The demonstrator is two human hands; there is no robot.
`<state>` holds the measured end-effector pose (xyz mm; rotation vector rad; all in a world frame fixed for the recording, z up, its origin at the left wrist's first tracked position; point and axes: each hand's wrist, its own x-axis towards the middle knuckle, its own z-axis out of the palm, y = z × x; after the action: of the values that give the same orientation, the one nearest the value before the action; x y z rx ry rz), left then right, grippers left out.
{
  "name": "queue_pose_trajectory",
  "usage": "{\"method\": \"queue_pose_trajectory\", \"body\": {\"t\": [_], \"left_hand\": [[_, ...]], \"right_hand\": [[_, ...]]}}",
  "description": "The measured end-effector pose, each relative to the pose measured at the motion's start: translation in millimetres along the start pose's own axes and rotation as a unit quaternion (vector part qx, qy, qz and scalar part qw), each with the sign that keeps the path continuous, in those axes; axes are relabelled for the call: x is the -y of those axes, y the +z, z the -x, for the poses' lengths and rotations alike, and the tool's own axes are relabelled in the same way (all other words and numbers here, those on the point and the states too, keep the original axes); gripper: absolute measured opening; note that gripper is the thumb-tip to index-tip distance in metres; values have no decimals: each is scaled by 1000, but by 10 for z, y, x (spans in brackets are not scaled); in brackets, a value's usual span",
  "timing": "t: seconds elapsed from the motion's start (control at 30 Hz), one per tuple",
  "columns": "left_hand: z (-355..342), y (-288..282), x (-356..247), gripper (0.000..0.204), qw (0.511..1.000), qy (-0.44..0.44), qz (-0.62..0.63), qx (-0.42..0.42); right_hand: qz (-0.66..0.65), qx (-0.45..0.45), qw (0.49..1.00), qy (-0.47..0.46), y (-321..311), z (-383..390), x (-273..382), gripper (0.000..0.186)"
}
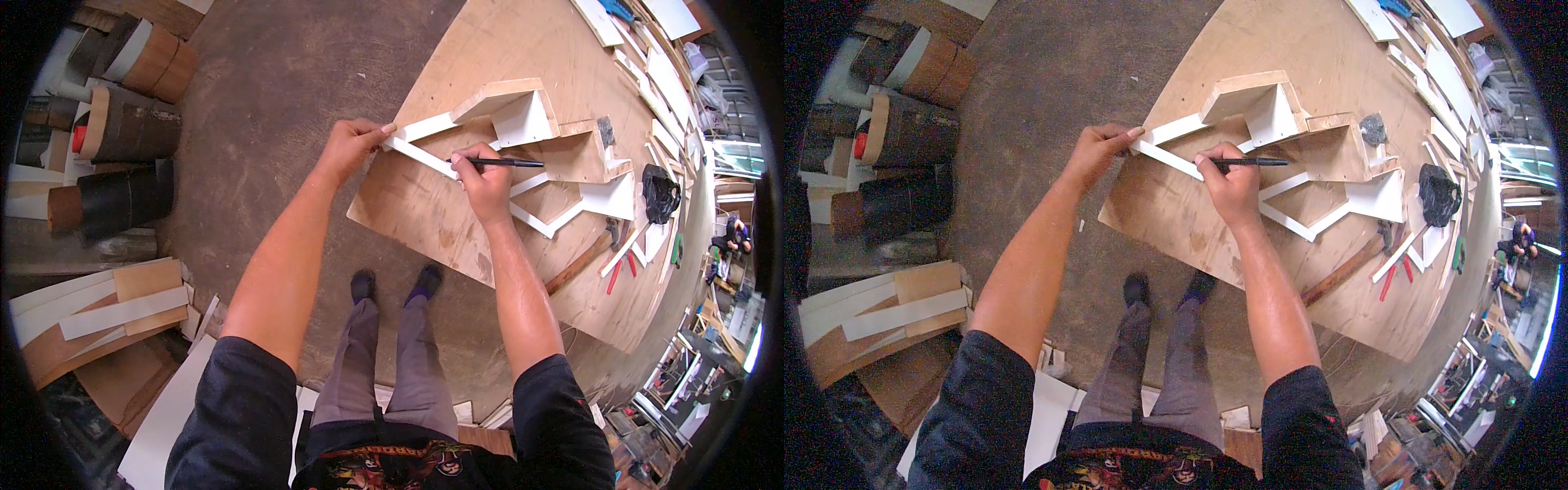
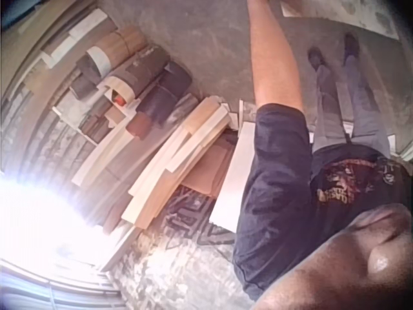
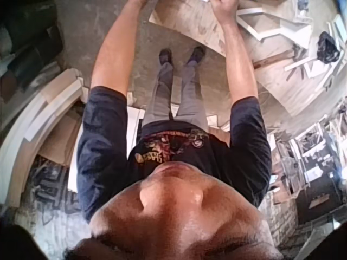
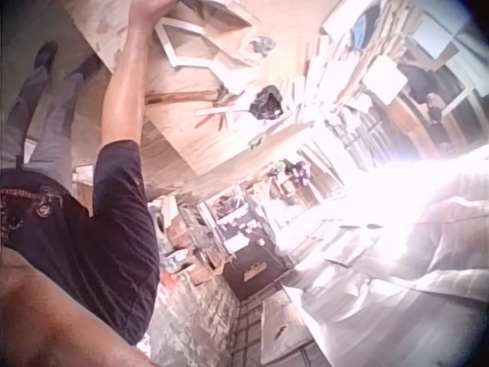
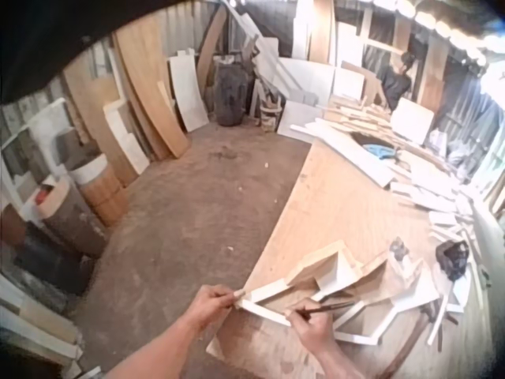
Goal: The person marks a wooden strip with a pen, saws the strip to length using a hand saw, and then aligns it against a partially assembled wooden shelf structure to mark further cut points.
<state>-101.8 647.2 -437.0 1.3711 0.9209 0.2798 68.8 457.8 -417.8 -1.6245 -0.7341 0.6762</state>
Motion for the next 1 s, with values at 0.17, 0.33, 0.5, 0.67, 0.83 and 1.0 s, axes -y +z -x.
{"method": "queue_pose_trajectory", "body": {"t": [0.17, 0.33, 0.5, 0.67, 0.83, 1.0], "left_hand": [[4, -2, 6, 32, 1000, 7, 10, 1], [12, -5, 5, 32, 1000, 9, 20, 6], [34, 21, -17, 32, 1000, 6, 2, -10], [6, -7, 13, 31, 999, 22, -39, -13], [-12, 35, 60, 33, 997, 59, -44, -31], [-4, 26, 81, 38, 997, 49, -53, -37]], "right_hand": [[-17, 8, 1000, 6, 3, -2, 24, 10], [-11, 10, 1000, 10, -6, 1, 32, 11], [-4, 12, 1000, 4, -19, -1, 43, 11], [-23, 13, 1000, 4, -9, -12, 28, 11], [-18, 13, 1000, -1, -6, 16, 68, 10], [95, 30, 990, -96, 144, 16, 301, 9]]}}
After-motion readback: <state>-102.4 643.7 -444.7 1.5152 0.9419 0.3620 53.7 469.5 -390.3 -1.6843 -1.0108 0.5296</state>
